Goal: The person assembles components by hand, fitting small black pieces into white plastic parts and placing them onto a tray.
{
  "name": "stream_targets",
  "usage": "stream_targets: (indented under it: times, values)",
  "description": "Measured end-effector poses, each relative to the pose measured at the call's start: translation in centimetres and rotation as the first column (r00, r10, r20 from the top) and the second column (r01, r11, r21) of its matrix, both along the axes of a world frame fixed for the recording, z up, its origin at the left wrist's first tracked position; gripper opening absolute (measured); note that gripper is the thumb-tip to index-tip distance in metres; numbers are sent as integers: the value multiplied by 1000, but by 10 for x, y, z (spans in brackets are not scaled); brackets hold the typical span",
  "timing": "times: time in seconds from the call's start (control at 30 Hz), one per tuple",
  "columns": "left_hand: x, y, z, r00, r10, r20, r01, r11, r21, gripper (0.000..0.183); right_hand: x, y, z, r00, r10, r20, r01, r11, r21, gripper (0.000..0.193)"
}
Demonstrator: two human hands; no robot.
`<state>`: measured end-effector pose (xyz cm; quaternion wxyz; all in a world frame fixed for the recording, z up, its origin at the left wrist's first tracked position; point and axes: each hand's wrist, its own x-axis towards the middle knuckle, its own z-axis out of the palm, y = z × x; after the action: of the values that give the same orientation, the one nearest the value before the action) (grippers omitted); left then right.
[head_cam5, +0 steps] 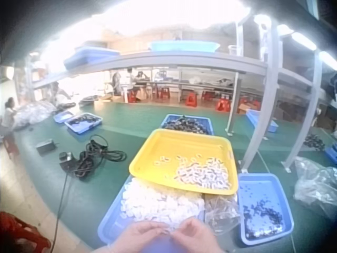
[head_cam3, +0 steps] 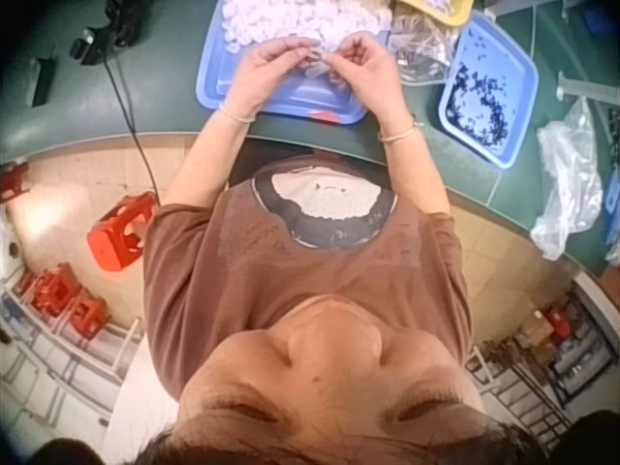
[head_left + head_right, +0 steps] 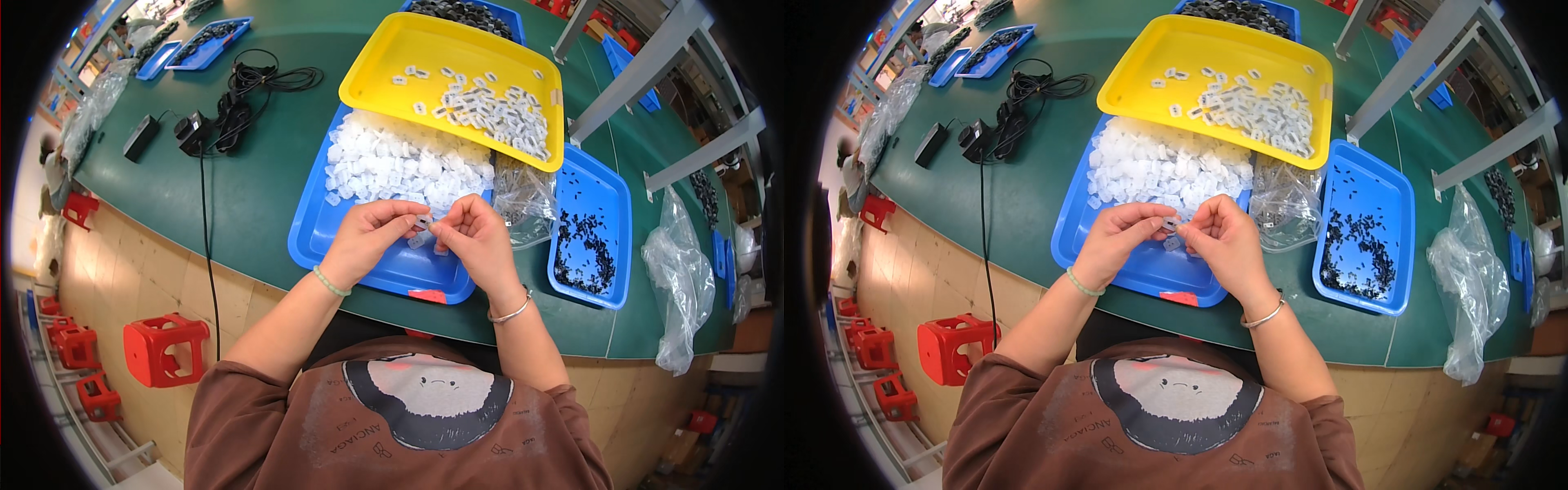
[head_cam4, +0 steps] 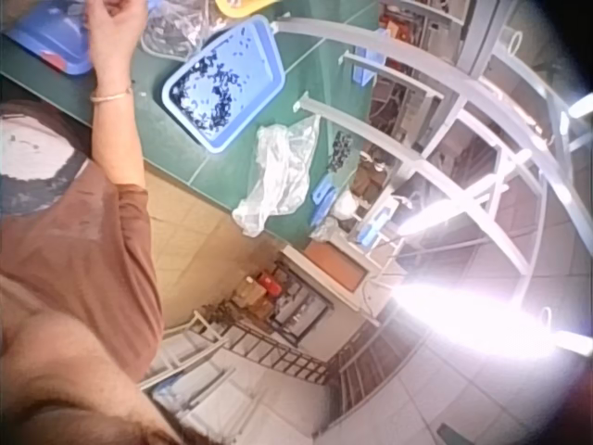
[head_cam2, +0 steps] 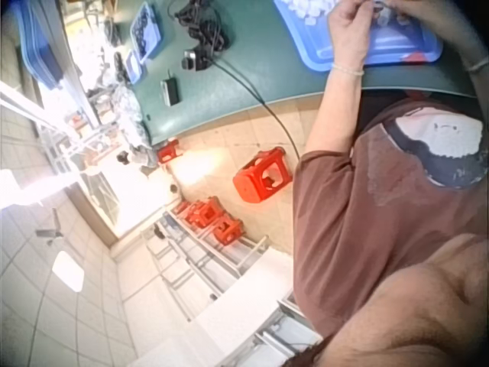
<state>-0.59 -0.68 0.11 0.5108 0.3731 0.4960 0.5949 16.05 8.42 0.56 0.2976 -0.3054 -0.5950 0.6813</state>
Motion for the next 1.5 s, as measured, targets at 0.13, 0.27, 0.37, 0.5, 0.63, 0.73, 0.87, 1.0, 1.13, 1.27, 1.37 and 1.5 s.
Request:
stream_targets:
  times: [0.13, 0.27, 0.37, 0.5, 0.63, 0.73, 0.87, 1.0, 1.13, 1.27, 1.37, 1.5]
  values:
    - [-2, -1, 0, 998, -65, -20, 65, 998, 11, 25, 1, 3, 4, 999, 32, -24, -33, 998, -60, 19]
    - [-1, -1, 2, 997, -76, -6, 76, 997, -27, 26, 3, 5, 6, 998, 51, -24, -53, 994, -92, 19]
    - [0, 0, 3, 997, -52, 56, 56, 997, -62, 25, 2, 6, 6, 998, 58, -24, -60, 994, -88, 19]
    - [0, 0, 4, 995, -60, 79, 65, 995, -70, 28, 3, 7, 8, 996, 81, -24, -83, 991, -103, 19]
    - [-1, 1, 4, 995, -77, 62, 80, 996, -51, 30, 2, 4, 8, 995, 92, -26, -94, 993, -68, 15]
    - [10, 3, -1, 997, 76, -4, -75, 994, 85, 23, 5, -1, 12, 992, 85, 93, -94, 991, 100, 13]
    - [12, -1, -5, 886, 208, -415, -175, 978, 117, 19, 9, 10, 45, 894, 82, 440, -280, 870, 406, 13]
    - [16, -2, -1, 791, 186, -582, -140, 982, 123, 18, -12, 46, 61, 952, -302, -43, 287, 839, 462, 16]
    - [19, -4, 1, 604, 163, -780, -77, 986, 147, 17, 5, 42, 76, 894, -392, -217, 448, 771, 452, 23]
    - [18, -3, -3, 517, 149, -843, -25, 987, 159, 21, 50, 26, 69, 956, -294, -23, 275, 860, 430, 15]
    - [20, -2, -3, 593, 115, -797, -12, 991, 135, 25, 77, 23, 50, 872, -172, 458, -81, 873, 481, 14]
    - [20, -1, -3, 638, 85, -765, 0, 994, 111, 28, 85, 25, 20, 643, -451, 619, -227, 660, 716, 13]
